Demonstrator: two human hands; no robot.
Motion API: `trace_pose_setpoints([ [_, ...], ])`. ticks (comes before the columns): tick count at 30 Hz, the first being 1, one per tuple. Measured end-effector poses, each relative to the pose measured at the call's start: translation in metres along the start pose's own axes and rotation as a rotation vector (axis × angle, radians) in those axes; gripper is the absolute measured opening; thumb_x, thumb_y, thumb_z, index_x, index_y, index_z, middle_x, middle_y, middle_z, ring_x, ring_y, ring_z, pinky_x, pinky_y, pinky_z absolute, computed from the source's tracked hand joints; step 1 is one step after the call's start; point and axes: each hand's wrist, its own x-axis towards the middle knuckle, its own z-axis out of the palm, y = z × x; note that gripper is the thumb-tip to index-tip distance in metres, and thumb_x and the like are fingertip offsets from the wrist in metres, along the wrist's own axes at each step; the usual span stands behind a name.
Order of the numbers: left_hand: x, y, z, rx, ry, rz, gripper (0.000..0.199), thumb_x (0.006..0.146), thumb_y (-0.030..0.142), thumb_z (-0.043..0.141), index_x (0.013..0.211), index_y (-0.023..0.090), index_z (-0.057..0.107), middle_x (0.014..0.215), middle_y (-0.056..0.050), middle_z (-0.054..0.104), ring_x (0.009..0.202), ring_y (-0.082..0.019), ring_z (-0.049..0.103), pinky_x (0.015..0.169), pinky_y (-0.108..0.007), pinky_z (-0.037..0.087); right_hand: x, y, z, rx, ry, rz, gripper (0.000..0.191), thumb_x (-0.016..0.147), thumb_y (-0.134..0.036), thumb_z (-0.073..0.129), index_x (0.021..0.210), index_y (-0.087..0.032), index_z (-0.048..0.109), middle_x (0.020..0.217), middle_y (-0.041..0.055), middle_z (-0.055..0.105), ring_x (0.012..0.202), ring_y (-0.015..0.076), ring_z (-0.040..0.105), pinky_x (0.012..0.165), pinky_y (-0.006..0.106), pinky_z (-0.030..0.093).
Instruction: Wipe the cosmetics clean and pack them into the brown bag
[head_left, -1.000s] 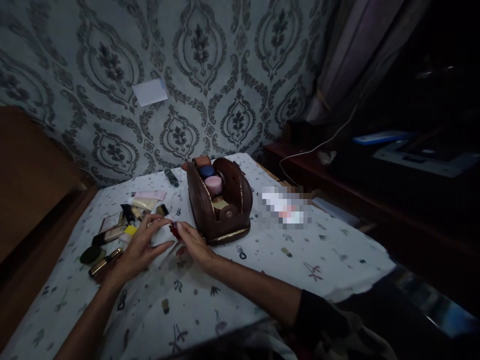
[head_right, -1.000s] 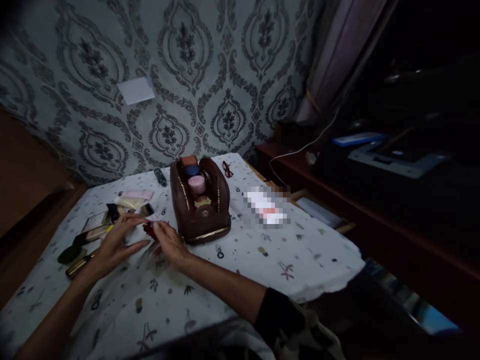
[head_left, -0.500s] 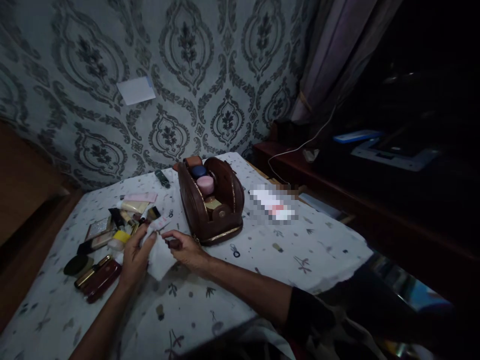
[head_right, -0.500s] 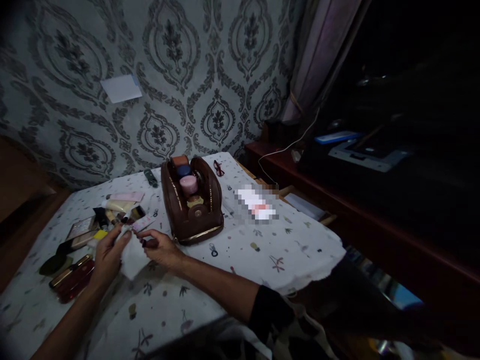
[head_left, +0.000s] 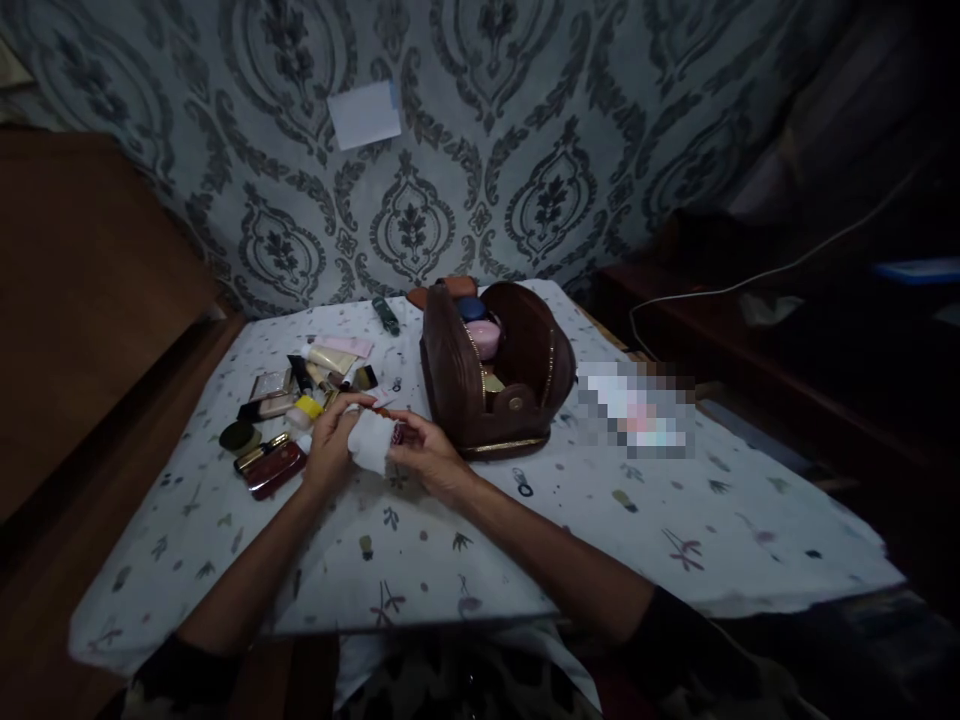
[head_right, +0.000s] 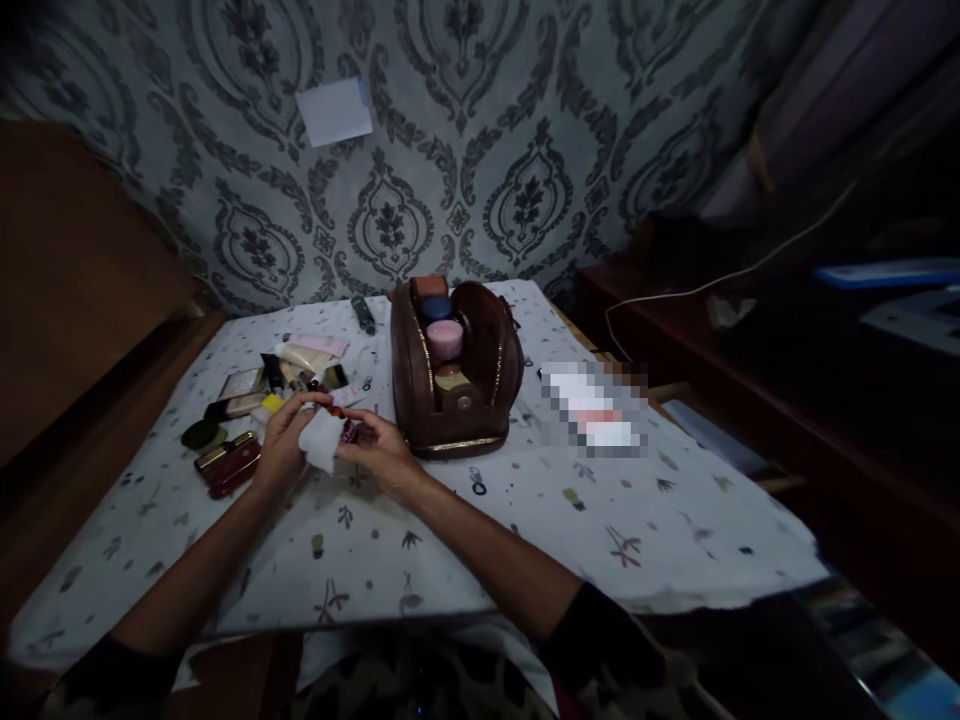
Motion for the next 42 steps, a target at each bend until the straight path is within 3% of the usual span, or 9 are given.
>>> trace_pose_setpoints([
  [4,-0.007,0.004,0.004,0.062,-0.072,0.171,0.040,0.090,0.046,0.045,0.114,0.019,0.063,0.117,-0.010,0.063,0.113,-0.026,0.056,0.101,-0.040,0.041,0.004,0.003,0.001,0.048,0.096,-0.019,0.053,0.045,-0.018,0.086,0.094,-0.022,0.066,0.090,-0.0014,0.066,0.081,0.0142,0.061,0.074,0.025,0.051],
  [8,-0.012,0.005,0.008,0.074,-0.120,0.188,0.065,0.080,0.052,0.063,0.133,0.019,0.047,0.127,-0.013,0.056,0.116,-0.028,0.054,0.100,-0.040,0.041,0.001,-0.002,0.004,0.082,0.044,0.002,0.050,0.047,-0.021,0.086,0.094,-0.021,0.068,0.096,0.0006,0.068,0.083,0.0150,0.062,0.073,0.024,0.051],
  [13,-0.015,0.001,0.006,0.082,-0.111,0.202,0.051,0.081,0.056,0.060,0.116,0.019,0.053,0.099,-0.006,0.060,0.088,-0.022,0.057,0.079,-0.033,0.045,-0.006,-0.008,0.005,0.113,-0.055,0.127,0.044,0.054,-0.026,0.087,0.094,-0.018,0.072,0.085,0.0004,0.072,0.072,0.0112,0.062,0.067,0.020,0.048],
  [19,-0.016,0.002,0.006,0.156,-0.035,0.360,0.040,0.092,0.057,0.046,0.102,0.020,0.058,0.095,-0.007,0.060,0.090,-0.023,0.055,0.082,-0.036,0.043,-0.005,-0.002,0.003,0.181,-0.076,0.109,0.037,0.056,-0.037,0.090,0.081,-0.017,0.073,0.072,-0.0006,0.071,0.065,0.0106,0.061,0.059,0.019,0.046],
  [22,-0.017,0.005,0.008,0.096,-0.013,0.320,0.042,0.096,0.055,0.038,0.089,0.019,0.059,0.086,-0.005,0.058,0.082,-0.021,0.053,0.078,-0.034,0.043,-0.005,0.001,0.004,0.173,-0.100,0.104,0.041,0.059,-0.045,0.089,0.085,-0.017,0.074,0.080,0.0026,0.073,0.074,0.0148,0.065,0.063,0.023,0.049],
  [27,-0.014,0.006,0.008,-0.093,0.057,0.073,0.042,0.095,0.055,0.043,0.075,0.019,0.054,0.068,0.000,0.052,0.068,-0.017,0.050,0.069,-0.029,0.042,-0.010,-0.002,0.007,0.147,-0.181,0.128,0.039,0.067,-0.038,0.085,0.096,-0.015,0.072,0.095,0.0059,0.075,0.082,0.0150,0.068,0.076,0.026,0.053],
  [33,-0.008,0.001,0.003,-0.072,0.126,0.096,0.030,0.093,0.043,0.051,0.108,0.020,0.061,0.103,-0.004,0.064,0.092,-0.020,0.059,0.082,-0.030,0.045,-0.008,-0.001,0.001,0.276,-0.071,0.183,0.041,0.065,-0.025,0.087,0.099,-0.019,0.066,0.097,0.0031,0.075,0.078,0.0146,0.071,0.070,0.026,0.056],
  [37,-0.008,-0.001,0.003,-0.022,0.010,0.156,0.034,0.096,0.044,0.043,0.100,0.019,0.066,0.100,-0.005,0.067,0.092,-0.021,0.060,0.087,-0.034,0.045,-0.006,-0.002,-0.002,0.345,-0.034,0.194,0.035,0.068,-0.025,0.086,0.097,-0.019,0.067,0.092,0.0017,0.075,0.075,0.0132,0.070,0.069,0.025,0.056],
  [42,-0.009,-0.003,0.003,0.070,-0.140,0.366,0.051,0.089,0.056,0.055,0.123,0.018,0.059,0.118,-0.010,0.064,0.112,-0.027,0.058,0.098,-0.040,0.043,-0.007,-0.006,-0.001,0.387,0.001,0.182,0.029,0.075,-0.019,0.078,0.102,-0.023,0.070,0.097,-0.0001,0.075,0.078,0.0116,0.067,0.066,0.022,0.054],
])
